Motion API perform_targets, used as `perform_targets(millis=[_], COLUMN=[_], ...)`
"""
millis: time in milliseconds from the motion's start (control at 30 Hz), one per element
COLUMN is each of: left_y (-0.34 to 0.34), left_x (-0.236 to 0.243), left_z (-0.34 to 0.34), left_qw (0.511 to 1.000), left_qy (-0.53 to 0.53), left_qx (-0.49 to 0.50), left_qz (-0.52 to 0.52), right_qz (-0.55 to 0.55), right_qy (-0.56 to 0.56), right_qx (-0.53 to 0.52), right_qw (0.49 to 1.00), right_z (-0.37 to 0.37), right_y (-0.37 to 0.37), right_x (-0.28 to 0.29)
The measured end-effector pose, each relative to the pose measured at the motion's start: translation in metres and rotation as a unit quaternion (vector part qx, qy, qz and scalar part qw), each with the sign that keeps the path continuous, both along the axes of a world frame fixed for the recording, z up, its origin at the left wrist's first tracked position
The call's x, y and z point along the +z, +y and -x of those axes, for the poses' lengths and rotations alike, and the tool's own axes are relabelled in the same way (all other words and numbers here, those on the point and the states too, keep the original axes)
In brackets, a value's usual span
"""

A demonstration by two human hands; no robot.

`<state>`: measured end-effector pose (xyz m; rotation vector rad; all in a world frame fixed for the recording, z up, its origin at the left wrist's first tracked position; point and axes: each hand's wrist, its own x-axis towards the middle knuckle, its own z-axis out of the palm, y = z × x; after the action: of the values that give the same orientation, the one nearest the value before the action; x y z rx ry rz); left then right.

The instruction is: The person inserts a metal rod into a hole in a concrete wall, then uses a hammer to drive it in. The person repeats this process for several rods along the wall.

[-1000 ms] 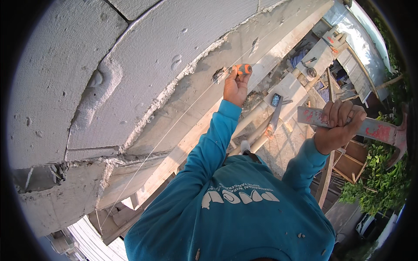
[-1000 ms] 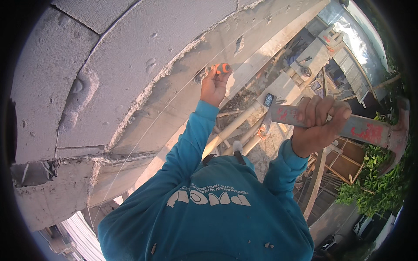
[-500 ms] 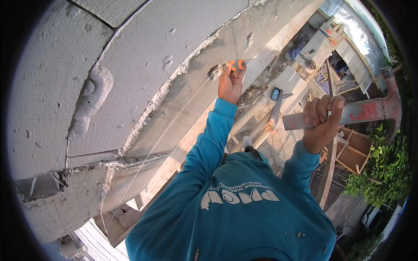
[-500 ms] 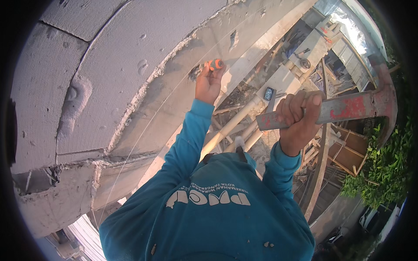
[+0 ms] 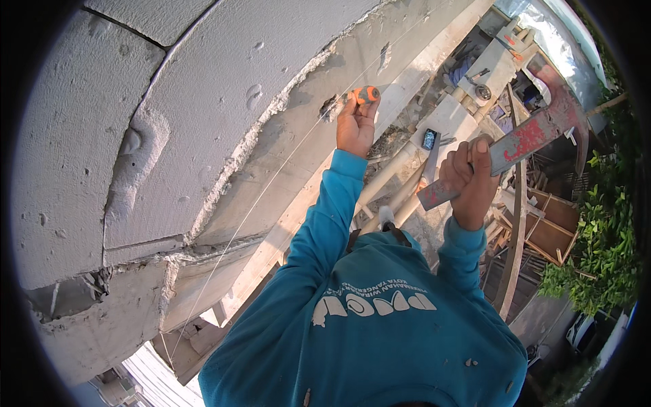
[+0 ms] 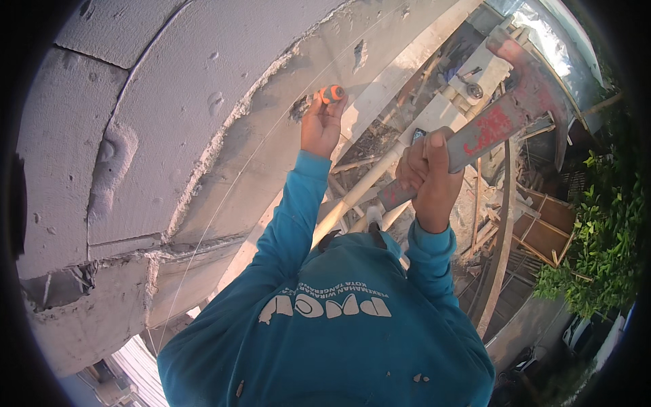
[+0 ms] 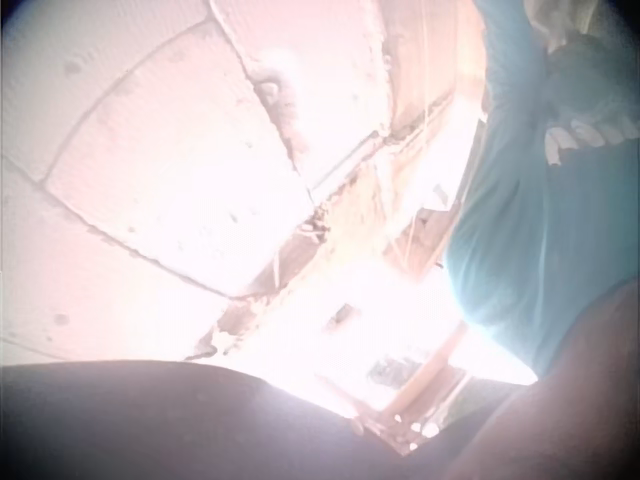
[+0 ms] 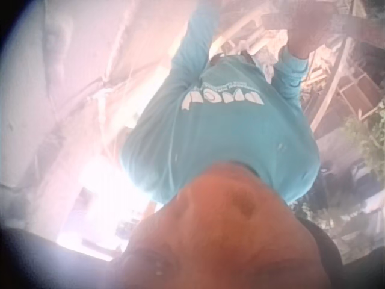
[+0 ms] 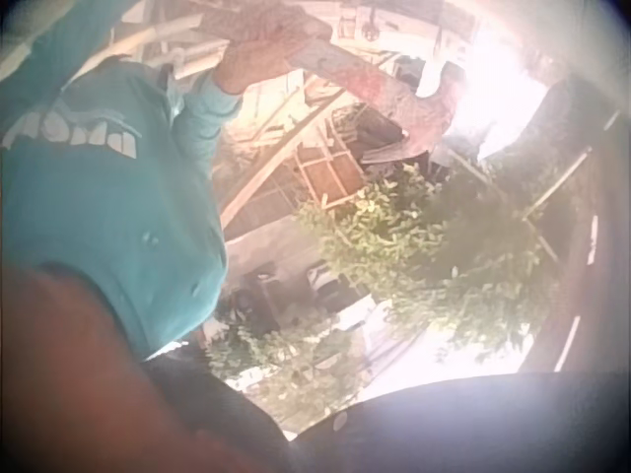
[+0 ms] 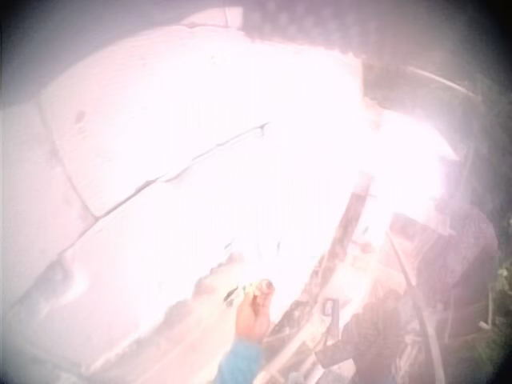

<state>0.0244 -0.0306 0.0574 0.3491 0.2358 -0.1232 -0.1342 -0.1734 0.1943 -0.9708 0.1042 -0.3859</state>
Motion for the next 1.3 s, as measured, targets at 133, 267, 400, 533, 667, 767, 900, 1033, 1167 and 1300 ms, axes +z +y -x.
perform_targets(millis=[133,267,400,533,667,767,900,1033,1167,1300], left_y=[-0.006,-0.004,0.007,0.063,0.1,0.095,0.088,0.083,0.079,0.08], left_x=[-0.003,0.003,0.007,-0.016,-0.047,-0.048,-0.023,-0.005,0.01,-0.003], left_z=[-0.004,-0.009,-0.012,0.036,0.098,0.119,0.106,0.086,0.075,0.068], left_qw=[1.0,0.999,0.999,0.99,0.933,0.935,0.944,0.958,0.953,0.954], left_qy=[-0.019,-0.026,-0.019,0.028,0.144,0.131,0.094,0.097,0.085,0.055], left_qx=[-0.015,-0.01,-0.017,-0.131,-0.232,-0.213,-0.206,-0.153,-0.196,-0.229], left_qz=[0.008,0.018,0.04,0.042,-0.233,-0.251,-0.238,-0.221,-0.215,-0.187], right_qz=[-0.038,0.119,0.011,-0.005,-0.025,-0.047,-0.042,-0.049,-0.063,-0.051], right_qy=[-0.168,0.238,0.316,0.33,0.361,0.377,0.385,0.403,0.391,0.371], right_qx=[-0.146,0.192,0.196,0.12,0.08,0.098,0.114,0.128,0.12,0.1], right_qw=[0.974,0.945,0.928,0.937,0.929,0.92,0.915,0.905,0.91,0.922], right_z=[-0.033,-0.015,0.002,0.009,0.028,0.033,0.042,0.049,0.059,0.07], right_y=[0.004,0.027,0.017,-0.006,-0.012,-0.006,0.009,0.021,0.025,0.024], right_x=[-0.005,-0.105,-0.105,-0.107,-0.127,-0.143,-0.151,-0.144,-0.147,-0.146])
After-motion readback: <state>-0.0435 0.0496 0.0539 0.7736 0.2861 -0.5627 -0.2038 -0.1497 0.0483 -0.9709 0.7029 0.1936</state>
